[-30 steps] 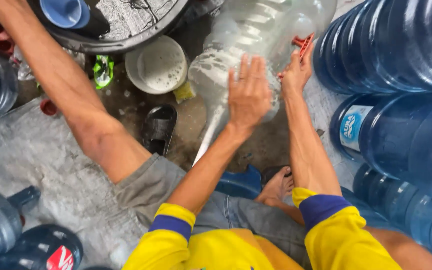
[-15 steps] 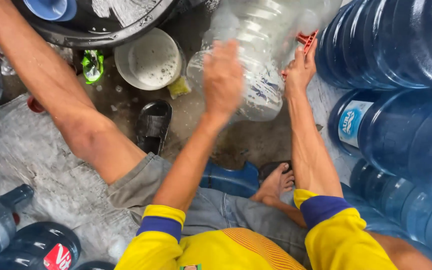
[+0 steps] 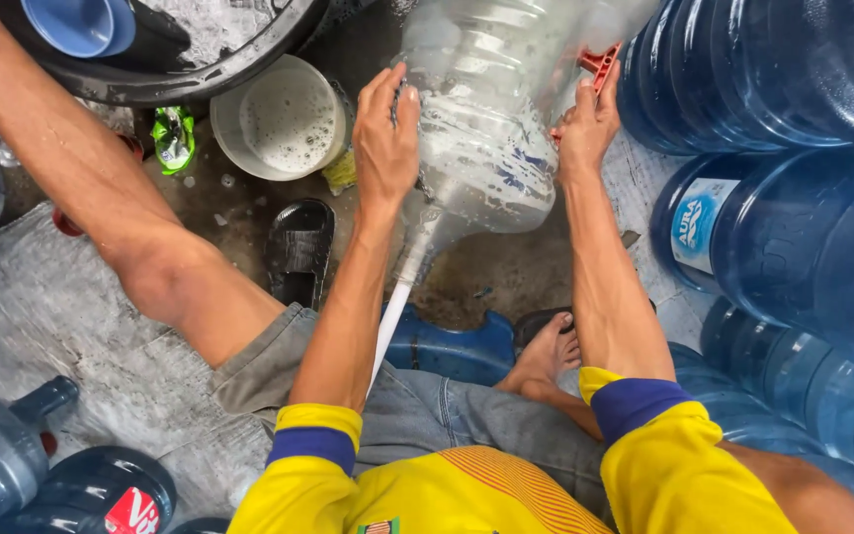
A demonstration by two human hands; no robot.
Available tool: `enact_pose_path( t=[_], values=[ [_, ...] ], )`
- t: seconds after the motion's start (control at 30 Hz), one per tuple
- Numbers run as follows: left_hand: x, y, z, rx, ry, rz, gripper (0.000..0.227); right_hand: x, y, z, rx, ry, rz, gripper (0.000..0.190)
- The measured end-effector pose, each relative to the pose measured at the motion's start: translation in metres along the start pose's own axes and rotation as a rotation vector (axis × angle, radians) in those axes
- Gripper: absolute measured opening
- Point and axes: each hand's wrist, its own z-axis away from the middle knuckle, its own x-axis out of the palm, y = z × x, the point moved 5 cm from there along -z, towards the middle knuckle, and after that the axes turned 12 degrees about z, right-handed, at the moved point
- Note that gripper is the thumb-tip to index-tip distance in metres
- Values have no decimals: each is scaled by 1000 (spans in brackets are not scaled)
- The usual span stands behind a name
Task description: The person cleans a large transparent water dispenser bottle using a long white brush with a blue head. They scrub the inside of the bottle, then use a steel wool pad to scrub the exterior. The person also uses a blue cup to pour water into the bottle for rinsing.
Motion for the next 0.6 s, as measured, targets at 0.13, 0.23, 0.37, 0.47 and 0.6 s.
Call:
enact_pose_path(
  t=[0.13,0.23,0.37,0.47,0.6],
  values=[
    [27,13,54,271,-16,-278,42,-5,17,-7,-38,0,-20,56],
    [37,20,81,418,-40,-338,43,-4,16,-7,-36,-8,-43,56],
    [37,16,84,397,-48,-192,53,-4,25,-13,-64,-20,-78,57],
    [25,14,62,383,148,-88,55,3,21,-14,-115,-25,-96,55],
    [0,25,35,342,336,-217,31,7,22,-15,-87,-35,-117,57]
  ],
)
